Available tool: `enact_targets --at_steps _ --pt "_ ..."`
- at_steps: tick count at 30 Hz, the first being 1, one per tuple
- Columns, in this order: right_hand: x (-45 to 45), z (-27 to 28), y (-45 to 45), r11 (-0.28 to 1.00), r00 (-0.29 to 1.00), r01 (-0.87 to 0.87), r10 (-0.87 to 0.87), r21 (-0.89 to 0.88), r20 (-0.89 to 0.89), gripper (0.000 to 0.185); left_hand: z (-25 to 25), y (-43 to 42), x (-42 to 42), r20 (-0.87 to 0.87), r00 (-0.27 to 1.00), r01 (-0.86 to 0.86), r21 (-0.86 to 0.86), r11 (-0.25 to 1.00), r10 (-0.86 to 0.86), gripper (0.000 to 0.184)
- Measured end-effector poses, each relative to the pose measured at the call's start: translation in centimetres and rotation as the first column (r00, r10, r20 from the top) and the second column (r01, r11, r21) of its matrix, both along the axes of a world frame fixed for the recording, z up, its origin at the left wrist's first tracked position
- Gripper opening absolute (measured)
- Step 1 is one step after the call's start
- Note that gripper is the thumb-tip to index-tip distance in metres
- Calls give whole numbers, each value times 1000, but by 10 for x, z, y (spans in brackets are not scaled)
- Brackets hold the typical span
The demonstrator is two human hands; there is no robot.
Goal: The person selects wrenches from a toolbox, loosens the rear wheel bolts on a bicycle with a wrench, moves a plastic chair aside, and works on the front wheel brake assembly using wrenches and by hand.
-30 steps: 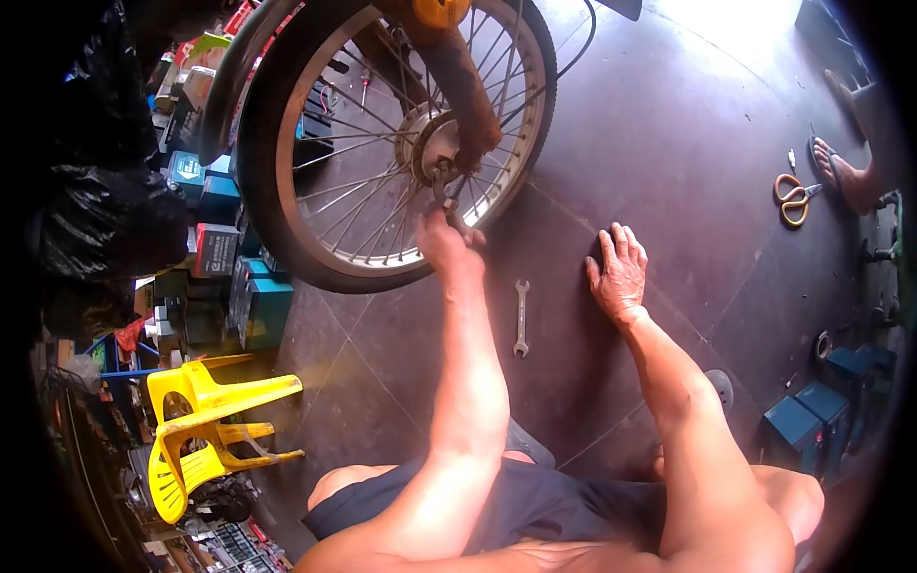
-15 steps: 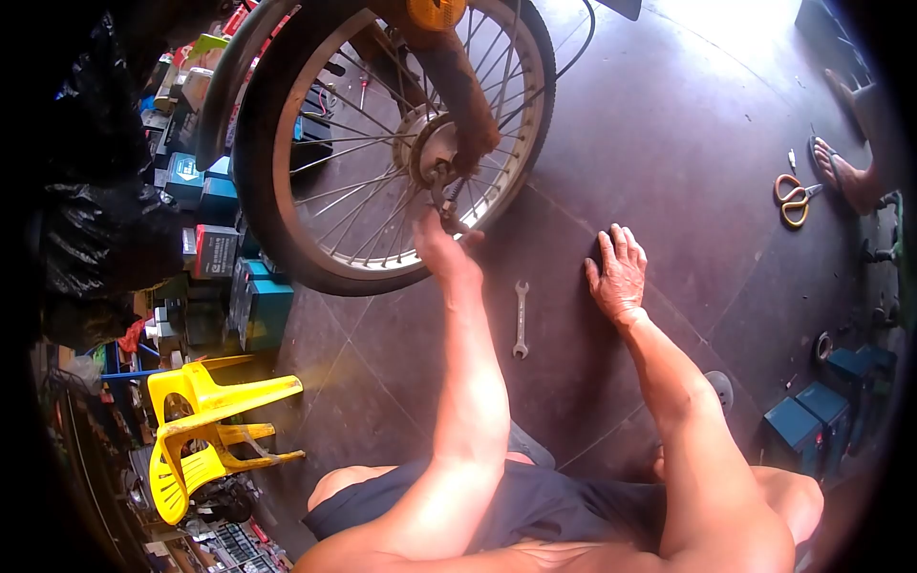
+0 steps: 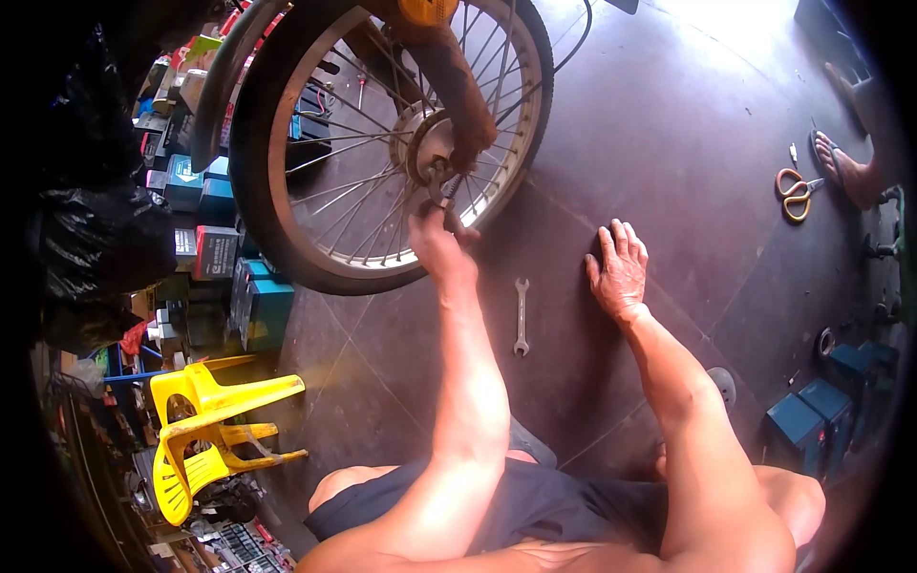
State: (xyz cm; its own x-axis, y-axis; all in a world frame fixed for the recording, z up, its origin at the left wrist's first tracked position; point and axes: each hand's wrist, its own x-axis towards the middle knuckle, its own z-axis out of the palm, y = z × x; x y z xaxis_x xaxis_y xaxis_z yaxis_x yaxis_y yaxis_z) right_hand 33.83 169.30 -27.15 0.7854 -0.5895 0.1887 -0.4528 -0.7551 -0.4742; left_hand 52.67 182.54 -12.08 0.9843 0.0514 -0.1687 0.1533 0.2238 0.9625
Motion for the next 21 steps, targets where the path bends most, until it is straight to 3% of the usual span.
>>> enact_targets --at_steps 4,7,10,16,19,21 --pt "1 0 0 1000 1000 3 -3 13 -3 55 4 4 2 -130 990 53 9 999 -51 17" --pt "1 1 0 1000 1000 4 -4 11 -8 55 14 -10 -8 -31 997 -77 -20 997 76 15" --pt "1 1 0 1000 1000 1 -1 -6 -9 56 -12 5 6 68 998 8 -25 1000 -6 16" --pt "2 0 0 1000 1000 5 -5 8 -6 56 5 5 13 -45 999 41 226 973 -31 18" --pt "1 0 0 1000 1000 5 -5 7 -3 55 -2 1 1 59 997 -46 32 998 44 16" --pt "1 0 -1 1000 1000 1 -1 0 -1 55 -4 3 -1 90 996 -6 65 998 0 16"
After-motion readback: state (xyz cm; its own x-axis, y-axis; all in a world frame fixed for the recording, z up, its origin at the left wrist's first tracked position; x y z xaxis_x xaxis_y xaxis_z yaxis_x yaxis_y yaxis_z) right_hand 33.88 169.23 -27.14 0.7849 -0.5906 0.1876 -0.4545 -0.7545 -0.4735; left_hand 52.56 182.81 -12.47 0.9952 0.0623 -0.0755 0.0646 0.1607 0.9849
